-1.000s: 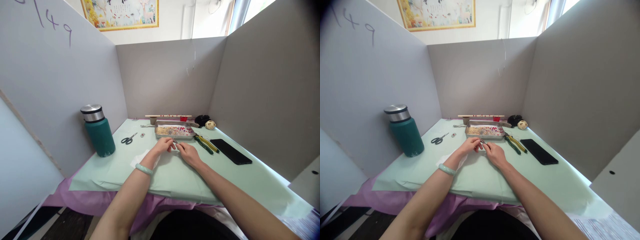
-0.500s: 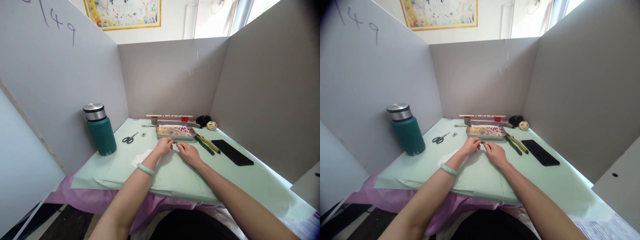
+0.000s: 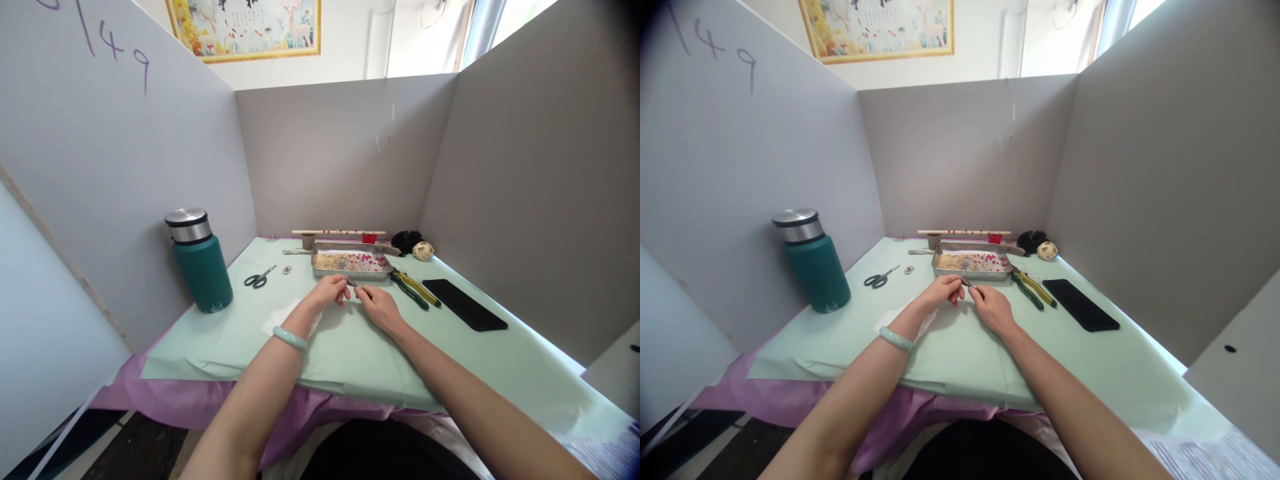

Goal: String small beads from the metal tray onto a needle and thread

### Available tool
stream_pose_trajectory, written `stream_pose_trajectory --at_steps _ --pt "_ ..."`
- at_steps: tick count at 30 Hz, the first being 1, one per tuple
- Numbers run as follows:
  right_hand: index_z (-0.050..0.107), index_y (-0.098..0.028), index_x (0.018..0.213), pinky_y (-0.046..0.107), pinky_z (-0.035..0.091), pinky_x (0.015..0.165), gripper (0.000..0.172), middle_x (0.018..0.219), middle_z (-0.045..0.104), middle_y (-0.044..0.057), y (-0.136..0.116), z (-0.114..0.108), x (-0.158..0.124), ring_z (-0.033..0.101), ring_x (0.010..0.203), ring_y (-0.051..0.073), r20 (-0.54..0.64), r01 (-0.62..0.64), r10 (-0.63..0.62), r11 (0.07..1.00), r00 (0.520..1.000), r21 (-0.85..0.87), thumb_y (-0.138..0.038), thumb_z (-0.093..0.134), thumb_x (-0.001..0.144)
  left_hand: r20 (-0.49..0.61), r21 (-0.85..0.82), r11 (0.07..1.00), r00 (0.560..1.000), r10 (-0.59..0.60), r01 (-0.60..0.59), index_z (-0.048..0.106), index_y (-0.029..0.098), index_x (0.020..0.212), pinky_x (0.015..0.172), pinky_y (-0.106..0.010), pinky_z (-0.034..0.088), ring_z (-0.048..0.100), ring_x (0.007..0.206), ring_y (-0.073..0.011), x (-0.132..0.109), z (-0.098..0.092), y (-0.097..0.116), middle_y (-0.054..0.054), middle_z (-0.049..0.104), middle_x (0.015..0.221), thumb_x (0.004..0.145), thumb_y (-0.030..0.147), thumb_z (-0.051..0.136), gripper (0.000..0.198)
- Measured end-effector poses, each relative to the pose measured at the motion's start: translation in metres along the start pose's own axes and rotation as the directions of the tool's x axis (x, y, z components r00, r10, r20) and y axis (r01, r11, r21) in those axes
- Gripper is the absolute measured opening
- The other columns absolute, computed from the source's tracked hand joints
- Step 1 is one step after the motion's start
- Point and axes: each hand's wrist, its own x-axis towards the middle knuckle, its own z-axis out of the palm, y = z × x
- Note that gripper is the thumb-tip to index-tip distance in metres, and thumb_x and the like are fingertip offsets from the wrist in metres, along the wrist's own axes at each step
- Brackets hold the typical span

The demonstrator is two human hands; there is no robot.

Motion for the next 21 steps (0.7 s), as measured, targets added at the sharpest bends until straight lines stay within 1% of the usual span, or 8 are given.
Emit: stream_pose_trajectory --at_steps 5,9,11,13,15,16,19,21 --pt "0.060 -0.014 0.091 0.032 0.049 0.071 0.026 0.086 0.063 0.002 0.0002 -0.0004 0.0000 0.060 0.075 0.013 0.003 0.004 -0.004 1.000 1.000 0.000 -0.037 0.048 0.091 -0.004 0.026 1.000 1.000 -0.018 0.018 0.057 0.011 0.085 0.049 -0.019 0.046 0.038 0.041 -0.0036 0.0017 0.0002 -0.0020 0.002 0.054 0.059 0.085 0.022 0.040 0.020" --pt "0.061 -0.014 0.090 0.032 0.050 0.071 0.026 0.085 0.063 0.002 -0.0012 -0.0006 0.0001 0.060 0.075 0.013 0.011 0.005 -0.005 1.000 1.000 -0.020 -0.037 0.047 0.091 -0.027 0.115 0.992 0.998 -0.052 0.055 0.059 0.011 0.086 0.050 -0.020 0.046 0.041 0.043 -0.0044 0.0036 -0.0012 -0.0051 0.003 0.054 0.059 0.088 0.024 0.042 0.022" --pt "0.061 -0.014 0.090 0.032 0.050 0.071 0.026 0.085 0.063 0.002 -0.0030 0.0001 -0.0002 0.060 0.075 0.013 0.011 0.001 -0.001 0.999 1.000 -0.039 -0.037 0.048 0.091 -0.041 0.170 0.981 0.996 -0.085 0.090 0.059 0.011 0.091 0.055 -0.023 0.048 0.050 0.053 -0.0069 0.0034 -0.0026 -0.0057 0.000 0.058 0.069 0.089 0.029 0.046 0.023" --pt "0.061 -0.014 0.090 0.032 0.050 0.071 0.026 0.085 0.063 0.002 -0.0051 0.0012 -0.0006 0.060 0.076 0.013 0.007 -0.005 0.006 0.998 1.000 -0.061 -0.037 0.048 0.091 -0.055 0.215 0.968 0.991 -0.120 0.129 0.057 0.011 0.100 0.065 -0.029 0.051 0.058 0.071 -0.0117 0.0023 -0.0037 -0.0052 -0.004 0.061 0.088 0.088 0.033 0.050 0.026" --pt "0.061 -0.015 0.090 0.032 0.049 0.072 0.026 0.086 0.063 0.002 -0.0068 0.0023 -0.0007 0.060 0.077 0.013 0.000 -0.013 0.013 0.997 1.000 -0.080 -0.037 0.047 0.091 -0.068 0.241 0.958 0.987 -0.144 0.156 0.055 0.013 0.109 0.074 -0.035 0.051 0.059 0.087 -0.0161 0.0009 -0.0039 -0.0042 -0.007 0.059 0.104 0.088 0.033 0.051 0.030" --pt "0.061 -0.015 0.091 0.032 0.049 0.072 0.026 0.087 0.063 0.002 -0.0073 0.0028 -0.0006 0.060 0.077 0.013 -0.003 -0.018 0.018 0.996 1.000 -0.087 -0.037 0.047 0.091 -0.074 0.246 0.956 0.986 -0.149 0.163 0.054 0.013 0.111 0.077 -0.037 0.050 0.058 0.091 -0.0173 0.0004 -0.0035 -0.0039 -0.008 0.057 0.107 0.088 0.033 0.051 0.031" --pt "0.061 -0.015 0.090 0.032 0.049 0.071 0.026 0.086 0.063 0.002 -0.0067 0.0033 0.0001 0.059 0.076 0.013 -0.008 -0.032 0.032 0.995 0.999 -0.090 -0.037 0.047 0.091 -0.084 0.234 0.960 0.987 -0.139 0.155 0.055 0.013 0.109 0.075 -0.035 0.051 0.059 0.088 -0.0164 0.0005 -0.0014 -0.0037 -0.007 0.059 0.104 0.088 0.033 0.051 0.030" --pt "0.060 -0.015 0.090 0.031 0.049 0.071 0.026 0.085 0.062 0.002 -0.0049 0.0031 0.0008 0.059 0.075 0.013 -0.010 -0.040 0.039 0.996 0.999 -0.081 -0.037 0.047 0.091 -0.079 0.204 0.970 0.990 -0.118 0.132 0.058 0.011 0.100 0.067 -0.029 0.051 0.059 0.073 -0.0122 0.0015 0.0001 -0.0037 -0.006 0.062 0.091 0.088 0.032 0.049 0.025"
